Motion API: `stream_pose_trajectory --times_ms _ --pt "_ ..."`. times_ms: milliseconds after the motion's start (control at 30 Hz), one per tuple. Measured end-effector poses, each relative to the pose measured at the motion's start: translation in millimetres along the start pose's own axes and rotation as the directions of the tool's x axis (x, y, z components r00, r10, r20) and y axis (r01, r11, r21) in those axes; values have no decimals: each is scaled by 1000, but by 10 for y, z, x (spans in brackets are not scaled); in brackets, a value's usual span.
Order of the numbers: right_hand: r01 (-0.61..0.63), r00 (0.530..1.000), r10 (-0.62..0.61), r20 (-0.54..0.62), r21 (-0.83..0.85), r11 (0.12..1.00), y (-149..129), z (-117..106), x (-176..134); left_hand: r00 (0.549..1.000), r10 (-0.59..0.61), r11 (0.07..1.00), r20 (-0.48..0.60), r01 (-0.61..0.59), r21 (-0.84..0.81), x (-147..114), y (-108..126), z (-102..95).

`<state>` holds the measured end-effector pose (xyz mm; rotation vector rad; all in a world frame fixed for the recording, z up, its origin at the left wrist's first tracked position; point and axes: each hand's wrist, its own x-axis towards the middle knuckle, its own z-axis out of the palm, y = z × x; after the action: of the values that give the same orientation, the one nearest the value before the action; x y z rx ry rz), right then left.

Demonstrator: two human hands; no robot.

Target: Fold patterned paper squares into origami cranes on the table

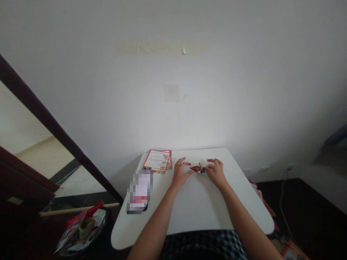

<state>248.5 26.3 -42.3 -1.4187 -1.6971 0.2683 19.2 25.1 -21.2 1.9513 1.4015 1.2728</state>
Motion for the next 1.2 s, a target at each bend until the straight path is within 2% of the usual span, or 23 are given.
stream_pose_trajectory --times_ms 133,267,467,767,867,967,1200 --pt "21 1000 -22 -14 -58 998 -1 16 -15 1000 29 995 8 -30 99 -16 -8 1" --pt "19 1000 -20 -21 -33 999 -24 -37 1 999 52 989 14 -54 139 -27 -27 8" --pt "150 983 -155 101 58 987 -30 -177 34 997 68 979 25 -72 192 -37 -37 4" --pt "130 968 -158 194 150 980 -95 -199 49 997 67 983 39 -73 167 -50 -18 5" --pt "149 971 -172 163 147 978 -116 -222 66 997 61 984 50 -68 163 -50 -5 -1" --pt "155 983 -167 83 129 979 -107 -243 76 996 60 980 67 -72 186 -48 -4 -3" --pt "61 994 -57 -91 43 997 4 -286 119 992 67 973 111 -90 211 -55 22 -5"
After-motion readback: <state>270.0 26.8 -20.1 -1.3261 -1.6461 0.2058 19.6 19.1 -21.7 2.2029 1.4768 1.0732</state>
